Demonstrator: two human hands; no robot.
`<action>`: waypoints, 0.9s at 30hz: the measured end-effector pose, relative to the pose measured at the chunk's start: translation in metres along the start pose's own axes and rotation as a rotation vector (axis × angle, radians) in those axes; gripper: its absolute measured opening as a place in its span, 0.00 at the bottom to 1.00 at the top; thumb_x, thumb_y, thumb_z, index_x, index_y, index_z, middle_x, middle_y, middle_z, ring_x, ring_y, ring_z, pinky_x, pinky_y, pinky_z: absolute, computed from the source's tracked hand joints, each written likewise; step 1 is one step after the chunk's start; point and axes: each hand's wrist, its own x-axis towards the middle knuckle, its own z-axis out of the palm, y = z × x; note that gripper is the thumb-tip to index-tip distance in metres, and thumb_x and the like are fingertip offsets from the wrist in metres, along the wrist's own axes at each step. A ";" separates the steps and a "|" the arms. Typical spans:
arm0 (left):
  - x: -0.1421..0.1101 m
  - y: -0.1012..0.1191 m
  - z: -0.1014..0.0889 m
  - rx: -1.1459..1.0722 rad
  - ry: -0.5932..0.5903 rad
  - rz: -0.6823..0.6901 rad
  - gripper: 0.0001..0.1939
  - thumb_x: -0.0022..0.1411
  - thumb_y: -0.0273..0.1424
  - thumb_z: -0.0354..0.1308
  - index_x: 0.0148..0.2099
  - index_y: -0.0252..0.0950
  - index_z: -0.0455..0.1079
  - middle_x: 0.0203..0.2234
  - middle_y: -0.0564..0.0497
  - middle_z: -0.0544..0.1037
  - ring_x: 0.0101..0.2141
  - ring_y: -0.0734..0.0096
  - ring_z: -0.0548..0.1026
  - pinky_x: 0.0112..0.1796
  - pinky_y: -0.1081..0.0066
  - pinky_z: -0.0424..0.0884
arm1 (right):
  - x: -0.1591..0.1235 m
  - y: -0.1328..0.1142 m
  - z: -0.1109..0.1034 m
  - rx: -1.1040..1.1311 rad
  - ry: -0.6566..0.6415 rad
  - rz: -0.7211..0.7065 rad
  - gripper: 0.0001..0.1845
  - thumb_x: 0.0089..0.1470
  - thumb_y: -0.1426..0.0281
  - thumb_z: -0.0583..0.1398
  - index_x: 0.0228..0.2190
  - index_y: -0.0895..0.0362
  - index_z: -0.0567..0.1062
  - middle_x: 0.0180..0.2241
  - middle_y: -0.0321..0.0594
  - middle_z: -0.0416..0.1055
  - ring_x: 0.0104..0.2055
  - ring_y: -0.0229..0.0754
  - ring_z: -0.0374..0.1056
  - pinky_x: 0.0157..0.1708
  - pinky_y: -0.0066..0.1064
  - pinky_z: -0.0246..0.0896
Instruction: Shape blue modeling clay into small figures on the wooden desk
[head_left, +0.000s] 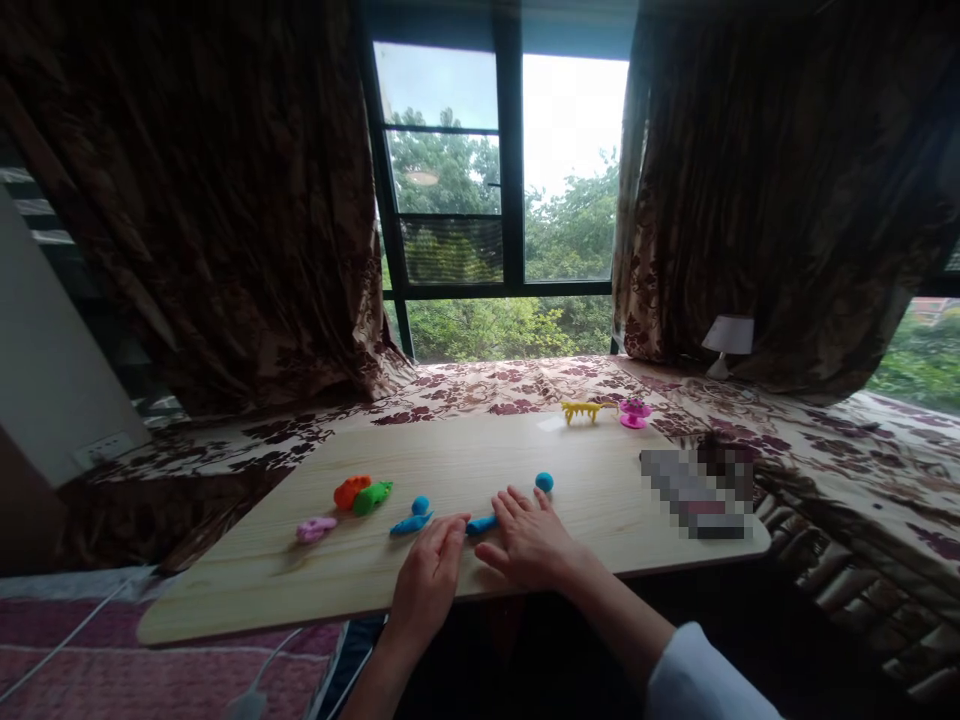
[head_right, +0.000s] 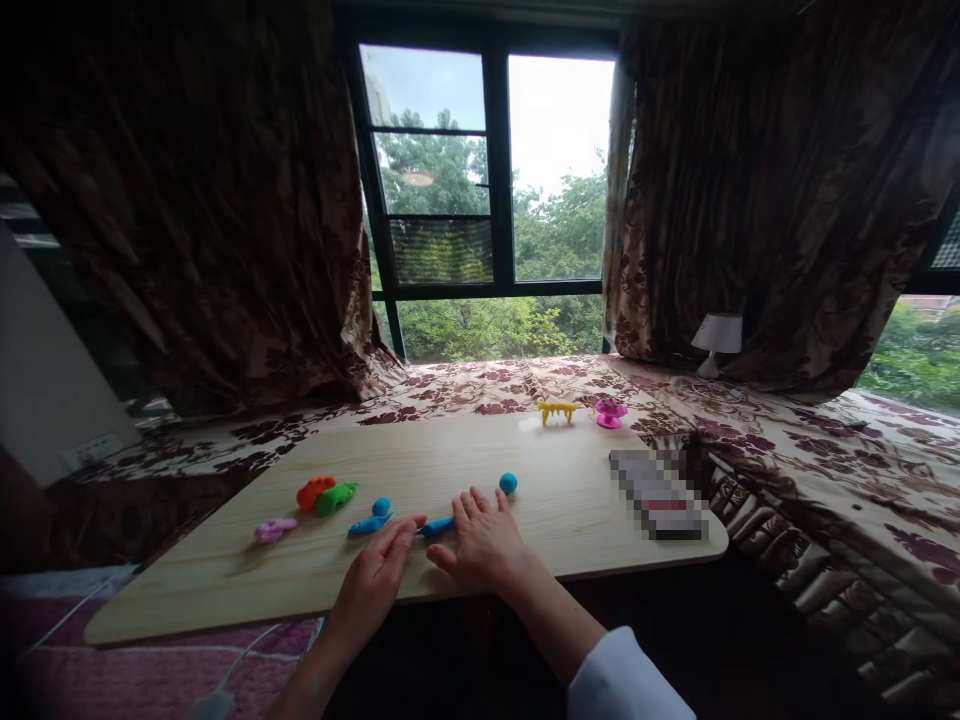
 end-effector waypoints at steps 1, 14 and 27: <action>0.000 0.000 0.000 0.002 0.002 0.000 0.17 0.63 0.36 0.44 0.46 0.38 0.70 0.44 0.49 0.75 0.48 0.67 0.70 0.51 0.64 0.63 | -0.005 0.000 0.000 -0.003 0.009 -0.008 0.40 0.56 0.49 0.45 0.59 0.66 0.52 0.62 0.53 0.47 0.64 0.52 0.38 0.60 0.49 0.27; 0.000 -0.002 0.004 0.132 0.025 0.090 0.13 0.60 0.34 0.49 0.42 0.39 0.72 0.40 0.48 0.76 0.44 0.64 0.72 0.48 0.62 0.65 | -0.003 -0.002 0.002 -0.031 0.058 -0.018 0.38 0.57 0.49 0.44 0.58 0.65 0.55 0.60 0.53 0.51 0.63 0.53 0.42 0.60 0.50 0.28; -0.004 0.001 0.003 0.144 -0.007 0.104 0.08 0.54 0.30 0.54 0.37 0.39 0.71 0.33 0.49 0.76 0.37 0.63 0.73 0.43 0.60 0.68 | -0.030 0.001 -0.014 0.026 0.040 -0.098 0.26 0.62 0.62 0.42 0.59 0.57 0.55 0.62 0.44 0.49 0.63 0.44 0.43 0.60 0.44 0.33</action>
